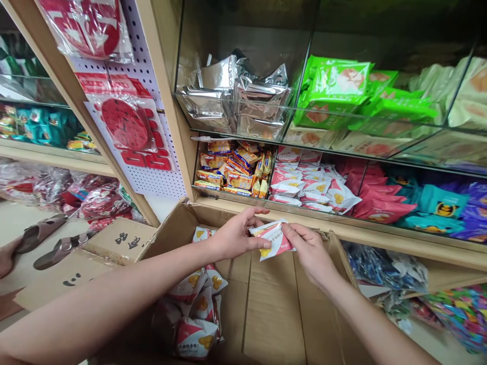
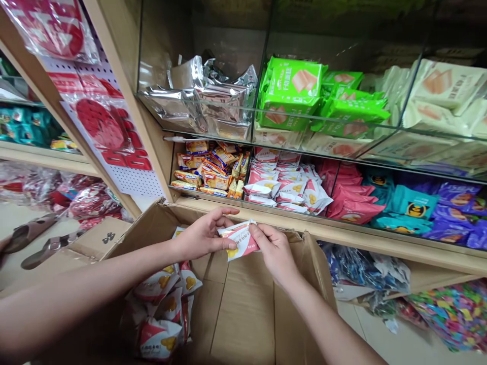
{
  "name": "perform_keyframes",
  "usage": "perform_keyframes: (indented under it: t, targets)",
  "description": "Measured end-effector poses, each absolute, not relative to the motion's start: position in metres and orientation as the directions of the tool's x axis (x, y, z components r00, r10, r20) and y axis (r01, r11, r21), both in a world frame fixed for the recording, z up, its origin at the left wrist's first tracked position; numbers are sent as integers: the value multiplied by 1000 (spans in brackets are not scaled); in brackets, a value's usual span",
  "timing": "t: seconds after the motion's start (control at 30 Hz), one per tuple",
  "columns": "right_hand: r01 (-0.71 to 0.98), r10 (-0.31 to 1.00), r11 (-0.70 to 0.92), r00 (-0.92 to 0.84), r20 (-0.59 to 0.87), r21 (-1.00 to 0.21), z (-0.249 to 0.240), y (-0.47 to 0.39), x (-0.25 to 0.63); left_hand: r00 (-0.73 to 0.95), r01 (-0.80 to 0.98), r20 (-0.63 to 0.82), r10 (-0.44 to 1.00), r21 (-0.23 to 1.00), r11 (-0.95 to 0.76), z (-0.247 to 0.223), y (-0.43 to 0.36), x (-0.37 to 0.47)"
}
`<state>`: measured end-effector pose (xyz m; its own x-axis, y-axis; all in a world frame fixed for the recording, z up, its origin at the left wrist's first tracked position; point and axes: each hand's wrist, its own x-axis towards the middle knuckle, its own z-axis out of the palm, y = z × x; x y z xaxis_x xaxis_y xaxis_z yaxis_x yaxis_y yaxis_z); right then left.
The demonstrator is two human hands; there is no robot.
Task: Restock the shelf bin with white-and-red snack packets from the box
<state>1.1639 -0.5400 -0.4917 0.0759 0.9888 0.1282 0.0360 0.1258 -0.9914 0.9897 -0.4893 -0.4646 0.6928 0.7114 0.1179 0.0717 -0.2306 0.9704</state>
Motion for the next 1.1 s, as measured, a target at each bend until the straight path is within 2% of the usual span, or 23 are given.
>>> perform_keyframes:
  t: [0.13, 0.23, 0.33, 0.47, 0.6, 0.67, 0.77, 0.87, 0.97, 1.1]
  targets:
    - [10, 983, 128, 130, 129, -992, -494, -543, 1161, 777, 95, 67, 626, 970, -222, -466, -486, 988]
    - [-44, 987, 108, 125, 102, -993, -495, -545, 1159, 788, 102, 51, 614, 972, -213, -464, -487, 989]
    - [-52, 989, 90, 118, 83, -995, -496, -545, 1160, 782, 165, -59, 621, 980, -115, -459, -492, 991]
    - [68, 986, 121, 111, 128, -990, -495, -544, 1163, 778, 227, -140, 612, 972, -65, -457, -496, 990]
    - [232, 978, 206, -16, 208, -951, -493, -546, 1163, 842, 250, -160, 516, 962, -109, -459, -494, 987]
    - [234, 973, 230, -42, 226, -945, -492, -548, 1161, 840, 269, -184, 510, 958, -98, -460, -494, 988]
    - [34, 983, 182, -27, 181, -983, -493, -550, 1157, 772, 184, -118, 625, 982, -42, -461, -494, 990]
    - [-156, 991, 17, -127, 37, -988, -494, -550, 1155, 694, 32, 1, 720, 999, -32, -462, -493, 993]
    - [-140, 981, -55, -192, -27, -989, -496, -548, 1154, 683, -10, 41, 730, 999, -47, -462, -492, 994]
    - [-64, 987, 22, -158, 32, -998, -499, -547, 1157, 654, 43, 37, 756, 995, -85, -459, -491, 994]
